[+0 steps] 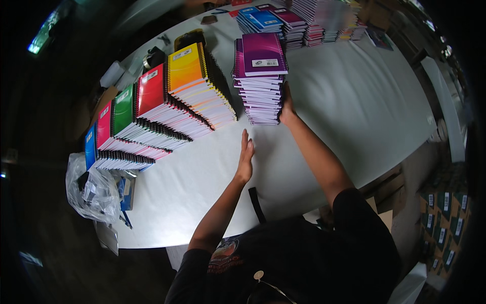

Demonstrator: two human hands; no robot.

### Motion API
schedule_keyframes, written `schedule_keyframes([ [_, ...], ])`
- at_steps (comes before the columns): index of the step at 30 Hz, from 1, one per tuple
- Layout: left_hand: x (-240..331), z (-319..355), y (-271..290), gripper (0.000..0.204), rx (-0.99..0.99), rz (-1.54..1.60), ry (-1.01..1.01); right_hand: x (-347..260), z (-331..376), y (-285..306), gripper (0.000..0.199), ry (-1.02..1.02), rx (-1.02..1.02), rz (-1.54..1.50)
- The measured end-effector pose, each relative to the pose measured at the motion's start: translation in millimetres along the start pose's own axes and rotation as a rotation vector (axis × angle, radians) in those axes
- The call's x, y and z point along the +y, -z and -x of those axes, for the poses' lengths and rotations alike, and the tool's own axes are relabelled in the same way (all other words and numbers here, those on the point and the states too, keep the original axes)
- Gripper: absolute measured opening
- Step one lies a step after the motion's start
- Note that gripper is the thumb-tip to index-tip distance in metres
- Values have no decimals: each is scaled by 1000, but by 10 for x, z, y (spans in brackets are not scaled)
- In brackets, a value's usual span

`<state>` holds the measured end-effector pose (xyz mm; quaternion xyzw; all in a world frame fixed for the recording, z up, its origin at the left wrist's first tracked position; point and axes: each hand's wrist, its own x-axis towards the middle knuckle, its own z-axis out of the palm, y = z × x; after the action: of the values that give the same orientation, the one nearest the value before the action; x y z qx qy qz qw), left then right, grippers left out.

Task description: The person uses blue-handled scissors to trim the spiral binding of stacked purple notebooks. After trimming, they place the notebooks aside and sort through stacks of colorful notebooks, picking up and placing them back on the table.

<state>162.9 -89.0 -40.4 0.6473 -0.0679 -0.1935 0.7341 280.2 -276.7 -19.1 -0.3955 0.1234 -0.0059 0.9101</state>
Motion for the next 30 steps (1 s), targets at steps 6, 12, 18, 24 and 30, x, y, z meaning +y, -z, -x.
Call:
schedule_keyframes([
  [6, -117, 1009, 1042, 74, 292, -34, -63, -27, -332, -186, 58, -63, 42, 106],
  [12, 268, 1665, 2618, 72, 871, -36, -153, 100, -399, -222, 56, -189, 70, 196],
  [18, 722, 1493, 3841, 71, 957, 76, -323, 418, -790, 427, 55, -253, -82, 195],
  [24, 929, 1014, 4899, 62, 857, 469, -192, 239, -1137, 960, 54, -313, -163, 189],
  [30, 557, 570, 5162, 56, 681, 657, 113, 308, -1248, 581, 54, -298, -97, 276],
])
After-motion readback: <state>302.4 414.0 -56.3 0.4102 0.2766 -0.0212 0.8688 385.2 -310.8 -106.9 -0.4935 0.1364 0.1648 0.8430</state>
